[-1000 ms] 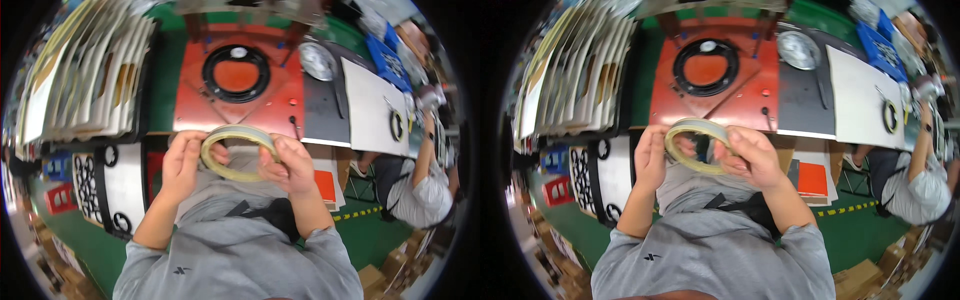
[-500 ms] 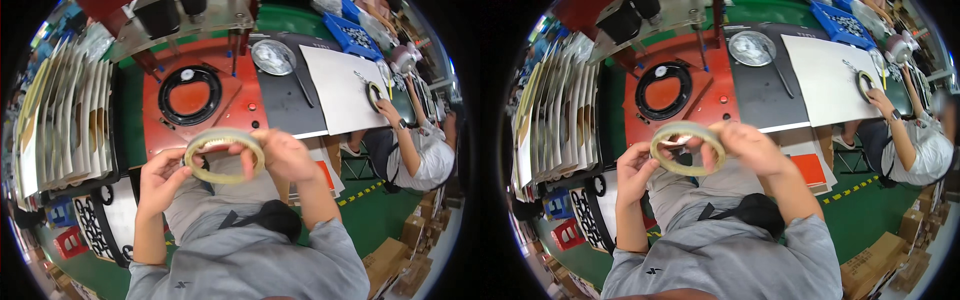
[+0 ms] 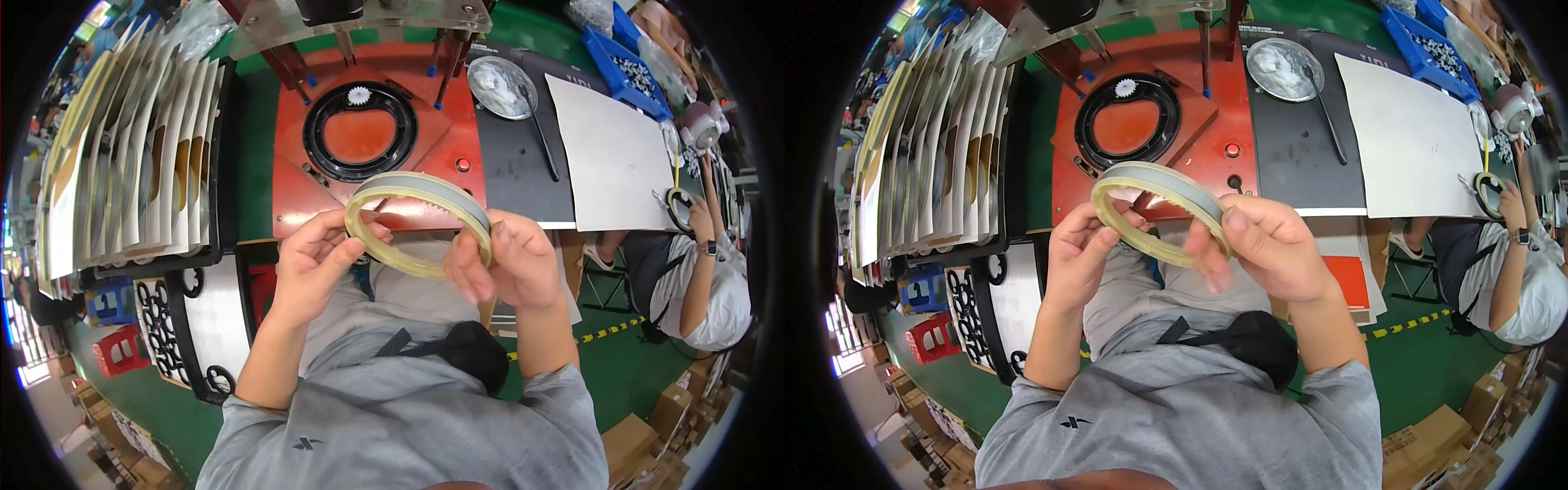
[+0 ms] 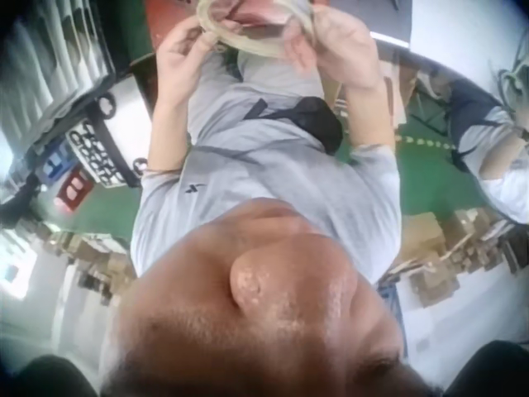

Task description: Greasing gear rings and assembling them into circular housings on a production line.

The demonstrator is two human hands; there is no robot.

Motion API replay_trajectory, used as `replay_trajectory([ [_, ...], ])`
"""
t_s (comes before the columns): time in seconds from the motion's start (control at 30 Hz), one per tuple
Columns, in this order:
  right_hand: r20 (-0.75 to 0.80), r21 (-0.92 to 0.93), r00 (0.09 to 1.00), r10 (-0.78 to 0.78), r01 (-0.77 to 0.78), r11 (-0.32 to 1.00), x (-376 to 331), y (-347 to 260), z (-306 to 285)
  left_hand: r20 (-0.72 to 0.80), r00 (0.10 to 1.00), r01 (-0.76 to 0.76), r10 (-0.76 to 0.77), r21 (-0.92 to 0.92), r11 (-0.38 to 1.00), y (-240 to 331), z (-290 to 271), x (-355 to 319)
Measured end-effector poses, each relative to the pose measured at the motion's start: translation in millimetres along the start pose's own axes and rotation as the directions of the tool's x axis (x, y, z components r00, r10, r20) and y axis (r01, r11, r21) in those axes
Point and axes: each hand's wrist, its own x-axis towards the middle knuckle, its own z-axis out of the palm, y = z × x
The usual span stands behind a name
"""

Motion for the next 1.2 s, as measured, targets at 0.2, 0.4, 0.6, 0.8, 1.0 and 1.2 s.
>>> replay_trajectory([
  [0.2, 0.137, 0.272, 0.984, -0.112, 0.072, 0.96, -2, 19, -32, 0.069, 0.996, -0.05, 0.051, -0.01, 0.999, -3, 2, 1],
  [0.4, -0.407, -0.889, 0.792, -0.455, -0.23, 0.395, 3, -32, -64, 0.02, 0.997, -0.078, 0.076, 0.171, 0.982, 2, -14, -2],
  [0.6, -0.435, -0.802, 0.656, -0.617, -0.594, -0.066, 0, -25, -160, -0.019, 0.999, -0.028, 0.034, 0.251, 0.968, -2, -17, -1],
  [0.8, -0.477, -0.744, 0.553, -0.683, -0.668, -0.02, 12, -29, -154, -0.051, 0.998, -0.017, 0.027, 0.19, 0.982, -4, -19, 1],
  [1.0, -0.409, -0.844, 0.581, -0.704, -0.534, 0.05, 40, -50, -158, -0.073, 0.997, -0.002, 0.015, 0.174, 0.985, -9, -21, 0],
  [1.2, -0.375, -0.832, 0.661, -0.65, -0.549, -0.078, 45, -56, -162, -0.018, 1.0, -0.006, 0.008, 0.134, 0.991, -10, -25, -1],
])
